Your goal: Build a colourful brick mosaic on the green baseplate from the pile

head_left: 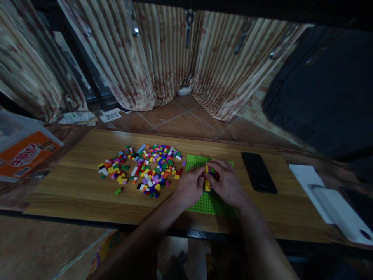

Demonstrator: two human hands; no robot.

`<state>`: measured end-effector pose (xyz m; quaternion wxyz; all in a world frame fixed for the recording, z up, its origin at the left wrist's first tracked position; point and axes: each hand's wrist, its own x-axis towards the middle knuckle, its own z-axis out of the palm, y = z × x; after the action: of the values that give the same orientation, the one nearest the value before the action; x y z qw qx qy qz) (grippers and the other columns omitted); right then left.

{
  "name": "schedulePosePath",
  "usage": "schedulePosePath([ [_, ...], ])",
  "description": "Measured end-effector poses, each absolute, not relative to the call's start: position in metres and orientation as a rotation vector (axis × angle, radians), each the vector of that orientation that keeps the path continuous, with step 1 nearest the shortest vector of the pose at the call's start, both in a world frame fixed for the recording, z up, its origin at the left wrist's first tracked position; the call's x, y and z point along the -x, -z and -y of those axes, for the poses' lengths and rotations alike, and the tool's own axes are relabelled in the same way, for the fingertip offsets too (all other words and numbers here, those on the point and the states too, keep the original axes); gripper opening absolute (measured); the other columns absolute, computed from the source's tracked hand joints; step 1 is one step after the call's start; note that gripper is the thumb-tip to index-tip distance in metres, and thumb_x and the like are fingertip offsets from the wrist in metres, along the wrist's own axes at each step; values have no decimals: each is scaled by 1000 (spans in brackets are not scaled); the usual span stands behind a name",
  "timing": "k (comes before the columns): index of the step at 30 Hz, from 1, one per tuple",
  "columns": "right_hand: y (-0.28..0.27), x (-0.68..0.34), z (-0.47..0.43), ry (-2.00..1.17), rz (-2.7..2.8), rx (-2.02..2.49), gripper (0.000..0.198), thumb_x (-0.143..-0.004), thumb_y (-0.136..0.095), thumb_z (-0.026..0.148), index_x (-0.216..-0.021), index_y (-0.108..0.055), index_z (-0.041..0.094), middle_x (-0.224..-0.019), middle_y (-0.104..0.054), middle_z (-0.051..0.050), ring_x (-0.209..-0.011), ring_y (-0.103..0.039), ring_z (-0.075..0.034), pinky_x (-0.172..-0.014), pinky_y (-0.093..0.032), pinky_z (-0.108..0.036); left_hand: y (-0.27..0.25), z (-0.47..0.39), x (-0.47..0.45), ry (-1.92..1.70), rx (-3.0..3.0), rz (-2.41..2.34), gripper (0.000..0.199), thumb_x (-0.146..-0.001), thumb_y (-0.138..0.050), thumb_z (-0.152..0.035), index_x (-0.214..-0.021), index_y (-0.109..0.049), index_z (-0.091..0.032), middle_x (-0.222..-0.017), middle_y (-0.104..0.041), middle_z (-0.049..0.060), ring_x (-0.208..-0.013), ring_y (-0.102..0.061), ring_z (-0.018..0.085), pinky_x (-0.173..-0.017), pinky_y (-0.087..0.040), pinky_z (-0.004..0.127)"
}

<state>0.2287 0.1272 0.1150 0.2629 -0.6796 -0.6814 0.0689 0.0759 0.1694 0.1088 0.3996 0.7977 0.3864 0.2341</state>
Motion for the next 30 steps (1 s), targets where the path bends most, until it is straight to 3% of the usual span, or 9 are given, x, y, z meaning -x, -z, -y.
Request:
schedulePosePath([
  [14, -118, -231, -136, -514, 1622, 1878, 27, -78, -61, 28, -105, -68, 24, -106, -67, -5, -97, -60, -22, -89, -47, -43, -104, -161, -78, -526, -2194, -1009, 46, -90, -34, -16, -133, -49, -10, -115, -62, 17, -101, -63, 26, -92, -49, 40],
  [22, -117, -233, -135, -522, 1651, 1870, 28, -79, -61, 30, -106, -68, 25, -106, -68, -6, -98, -61, -23, -89, -47, -43, -103, -162, -77, -493, -2253, -1008, 46, -90, -35, -15, -135, -47, -12, -119, -62, 15, -106, -61, 24, -95, -48, 36],
  [30, -113, -237, -129, -467, 1707, 1832, 40, -79, -64, 41, -115, -65, 23, -115, -65, -8, -111, -56, -26, -96, -43, -45, -103, -163, -77, -503, -2242, -1027, 35, -89, -37, -14, -117, -58, -13, -106, -66, 12, -97, -63, 23, -90, -50, 36],
])
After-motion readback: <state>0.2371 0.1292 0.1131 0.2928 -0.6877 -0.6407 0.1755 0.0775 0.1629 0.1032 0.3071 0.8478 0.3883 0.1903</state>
